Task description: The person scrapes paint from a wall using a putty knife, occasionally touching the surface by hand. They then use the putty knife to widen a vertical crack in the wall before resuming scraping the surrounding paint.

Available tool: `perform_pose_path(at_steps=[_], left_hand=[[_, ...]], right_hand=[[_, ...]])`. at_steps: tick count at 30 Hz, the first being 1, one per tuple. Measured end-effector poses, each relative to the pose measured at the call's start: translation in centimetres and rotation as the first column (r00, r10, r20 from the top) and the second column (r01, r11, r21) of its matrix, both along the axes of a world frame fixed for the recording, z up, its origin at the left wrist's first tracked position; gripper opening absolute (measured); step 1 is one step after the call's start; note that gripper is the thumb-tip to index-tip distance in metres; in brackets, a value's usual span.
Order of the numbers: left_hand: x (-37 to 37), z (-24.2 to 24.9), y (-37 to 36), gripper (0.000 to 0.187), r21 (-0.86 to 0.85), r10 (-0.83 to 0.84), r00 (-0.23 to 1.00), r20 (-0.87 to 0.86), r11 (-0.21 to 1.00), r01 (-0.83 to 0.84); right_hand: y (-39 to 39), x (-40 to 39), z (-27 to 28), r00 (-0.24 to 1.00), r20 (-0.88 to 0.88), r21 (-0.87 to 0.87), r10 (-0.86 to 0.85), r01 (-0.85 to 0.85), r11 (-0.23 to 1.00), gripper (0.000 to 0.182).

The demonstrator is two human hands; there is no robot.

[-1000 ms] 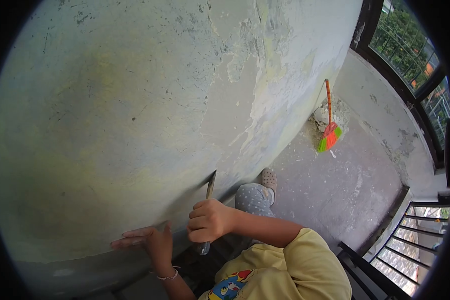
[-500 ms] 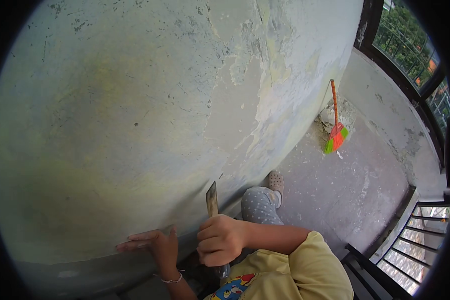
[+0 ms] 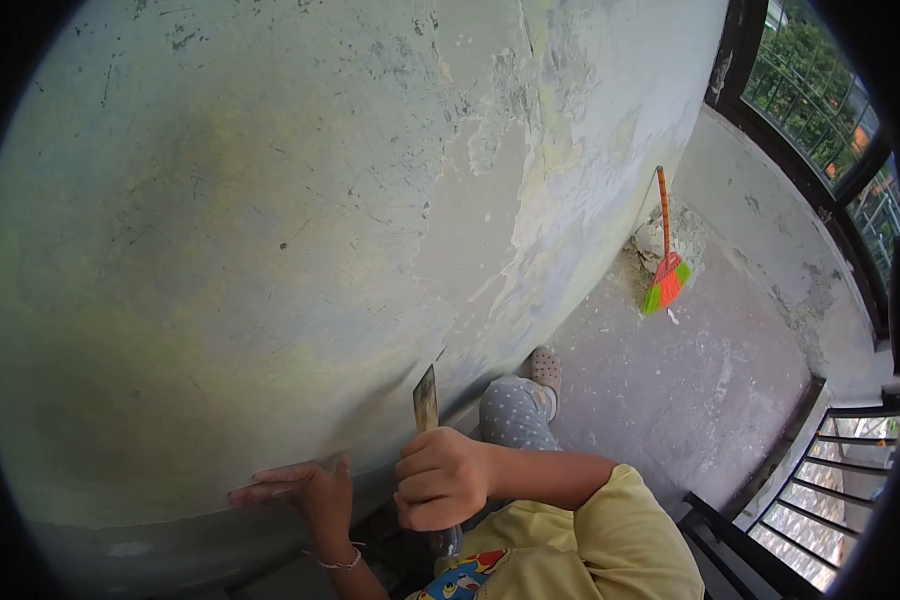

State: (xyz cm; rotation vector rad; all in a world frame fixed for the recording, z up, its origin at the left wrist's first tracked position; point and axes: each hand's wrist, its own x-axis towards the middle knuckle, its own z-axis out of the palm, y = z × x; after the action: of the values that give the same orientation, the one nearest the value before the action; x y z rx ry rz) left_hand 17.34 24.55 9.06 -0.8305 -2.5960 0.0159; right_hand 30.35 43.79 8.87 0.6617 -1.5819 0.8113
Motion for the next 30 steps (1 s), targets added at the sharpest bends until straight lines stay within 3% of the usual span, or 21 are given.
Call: perform_pose_path(at_steps=[2, 5, 8, 13, 15, 18, 20, 23, 24, 25, 26, 29, 30], left_hand=[[-0.5, -0.8, -0.2, 0.15, 0.018, 0.017, 1.0, 0.011, 1.0, -0.018], [-0.4, -1.1, -0.2, 0.15, 0.047, 0.036, 0.999, 0.035, 0.998, -0.038], [-0.2, -0.4, 0.0, 0.15, 0.036, 0.033, 0.999, 0.022, 0.999, -0.033], [-0.4, -1.2, -0.1, 0.149, 0.076, 0.01, 1.0, 0.003, 0.997, -0.01], [-0.2, -0.7, -0.2, 0.15, 0.046, 0.057, 0.998, 0.039, 0.997, -0.059], [0.4, 0.1, 0.5, 0.15, -0.014, 0.063, 0.998, -0.023, 0.998, -0.063], [-0.1, -0.4, -0.2, 0.151, 0.006, 0.067, 0.997, 0.022, 0.998, -0.068], [-0.5, -0.4, -0.1, 0.152, 0.065, 0.046, 0.999, 0.026, 0.997, -0.048], [-0.2, -0.8, -0.1, 0.152, 0.051, 0.052, 0.999, 0.01, 0.997, -0.052], [0.0, -0.7, -0.3, 0.152, 0.019, 0.063, 0.998, 0.015, 0.998, -0.063], [0.1, -0.4, -0.1, 0.152, -0.005, 0.056, 0.998, -0.008, 0.998, -0.056], [-0.4, -0.8, 0.0, 0.152, 0.016, 0.025, 0.999, -0.03, 1.0, -0.025], [-0.4, -0.7, -0.5, 0.152, 0.015, 0.004, 1.0, -0.025, 1.0, -0.003]], right_hand=[[0.3, -0.4, -0.5, 0.999, -0.036, 0.012, -0.018, 0.019, 1.0, 0.02], [1.1, -2.2, -1.8, 0.992, 0.121, -0.009, -0.028, 0.03, 1.0, 0.027], [-0.1, -1.1, -0.1, 0.999, -0.037, -0.103, -0.016, 0.012, 0.995, 0.02], [1.4, -2.2, -1.7, 0.992, 0.084, -0.079, -0.092, 0.099, 0.992, 0.024], [0.4, -1.9, -0.9, 0.997, 0.079, -0.144, -0.019, 0.03, 0.989, 0.023], [1.5, -1.7, -0.4, 0.997, 0.057, -0.057, -0.06, 0.064, 0.996, 0.025], [1.1, -0.9, -1.3, 0.996, 0.056, -0.044, -0.076, 0.079, 0.996, 0.028], [4.0, -0.9, -4.2, 0.952, 0.272, -0.198, -0.141, 0.199, 0.96, 0.017], [2.1, 0.0, -2.0, 0.961, 0.143, -0.128, -0.235, 0.253, 0.959, 0.019], [0.0, 0.5, 0.2, 0.992, -0.043, -0.113, -0.119, 0.114, 0.987, 0.027], [-1.5, 1.6, 1.4, 0.997, -0.068, -0.075, 0.034, -0.039, 0.996, 0.028], [-0.6, 0.2, 0.3, 0.99, -0.118, -0.025, 0.081, -0.085, 0.996, 0.027], [1.0, -1.4, -1.2, 0.998, -0.061, -0.053, 0.006, -0.01, 0.999, 0.026]])
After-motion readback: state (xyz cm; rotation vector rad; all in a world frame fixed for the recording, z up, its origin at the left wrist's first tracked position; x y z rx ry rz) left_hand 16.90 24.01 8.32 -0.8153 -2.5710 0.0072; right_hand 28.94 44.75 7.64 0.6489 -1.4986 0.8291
